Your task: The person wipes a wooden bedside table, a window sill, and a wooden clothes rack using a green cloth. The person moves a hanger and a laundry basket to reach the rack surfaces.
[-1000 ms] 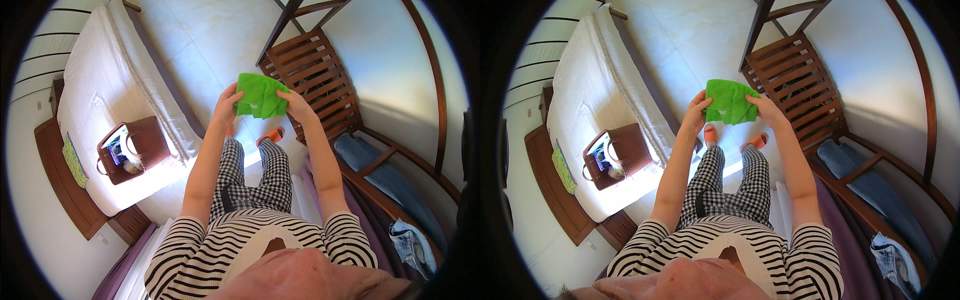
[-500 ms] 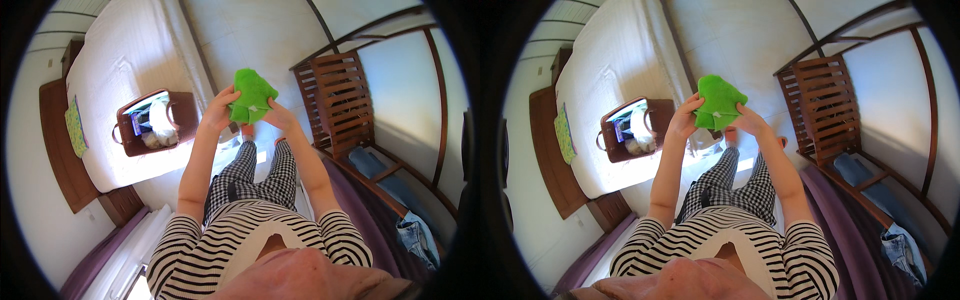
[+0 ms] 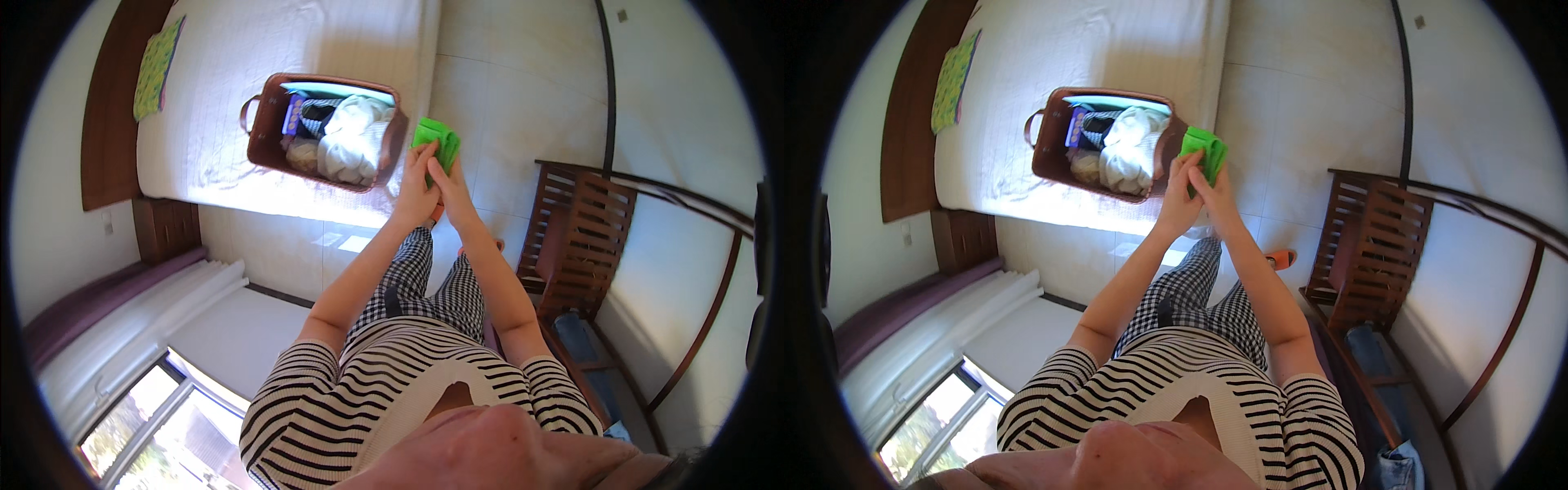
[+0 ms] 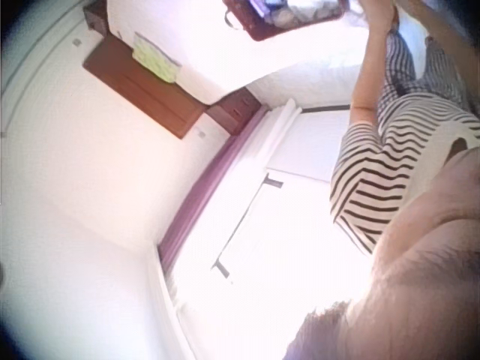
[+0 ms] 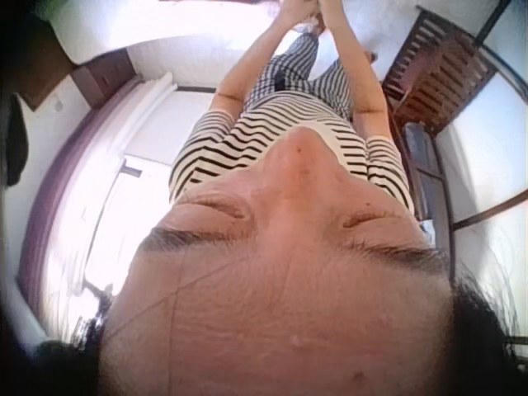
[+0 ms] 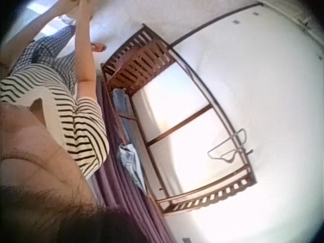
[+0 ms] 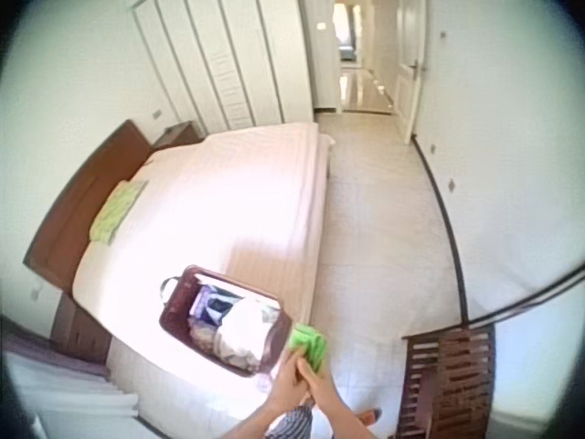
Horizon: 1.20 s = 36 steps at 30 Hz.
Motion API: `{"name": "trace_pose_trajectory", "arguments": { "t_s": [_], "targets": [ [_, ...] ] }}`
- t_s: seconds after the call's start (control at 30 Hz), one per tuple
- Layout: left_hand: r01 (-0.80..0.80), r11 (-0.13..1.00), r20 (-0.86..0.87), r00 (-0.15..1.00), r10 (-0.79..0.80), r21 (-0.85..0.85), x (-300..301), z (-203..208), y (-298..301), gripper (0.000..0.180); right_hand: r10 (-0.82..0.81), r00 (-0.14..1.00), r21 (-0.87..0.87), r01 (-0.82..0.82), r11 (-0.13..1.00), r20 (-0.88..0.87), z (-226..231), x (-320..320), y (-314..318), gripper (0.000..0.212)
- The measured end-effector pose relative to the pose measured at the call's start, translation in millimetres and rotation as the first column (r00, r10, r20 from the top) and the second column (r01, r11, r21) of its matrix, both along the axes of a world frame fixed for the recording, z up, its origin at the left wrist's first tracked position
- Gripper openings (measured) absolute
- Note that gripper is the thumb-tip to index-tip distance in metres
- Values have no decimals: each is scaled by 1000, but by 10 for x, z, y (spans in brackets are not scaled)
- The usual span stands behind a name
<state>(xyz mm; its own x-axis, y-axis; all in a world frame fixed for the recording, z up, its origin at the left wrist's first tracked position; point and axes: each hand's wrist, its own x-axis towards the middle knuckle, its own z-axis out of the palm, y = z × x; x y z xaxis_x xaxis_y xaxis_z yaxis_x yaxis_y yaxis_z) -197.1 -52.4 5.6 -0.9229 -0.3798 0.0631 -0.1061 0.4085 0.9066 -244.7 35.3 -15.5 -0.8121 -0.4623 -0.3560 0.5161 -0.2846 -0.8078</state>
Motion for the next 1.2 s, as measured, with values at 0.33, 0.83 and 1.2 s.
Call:
{"name": "trace_pose_trajectory", "arguments": {
  "t_s": [0.33,0.83,1.2],
  "targets": [
    [-688,657,-255,725,639,-310,1093,-914,-2420,47,94,995,388,-99,916,31,-556,-120,-711,35],
    [-472,861,436,745,505,-190,707,-1076,-4446,34,453,892,85,-450,889,-12,-532,278,-956,40],
    [-137,991,213,967,136,-11,82,756,-2443,23,-7,990,-54,15,998,143,-141,546,1196,46]
  ]
}}
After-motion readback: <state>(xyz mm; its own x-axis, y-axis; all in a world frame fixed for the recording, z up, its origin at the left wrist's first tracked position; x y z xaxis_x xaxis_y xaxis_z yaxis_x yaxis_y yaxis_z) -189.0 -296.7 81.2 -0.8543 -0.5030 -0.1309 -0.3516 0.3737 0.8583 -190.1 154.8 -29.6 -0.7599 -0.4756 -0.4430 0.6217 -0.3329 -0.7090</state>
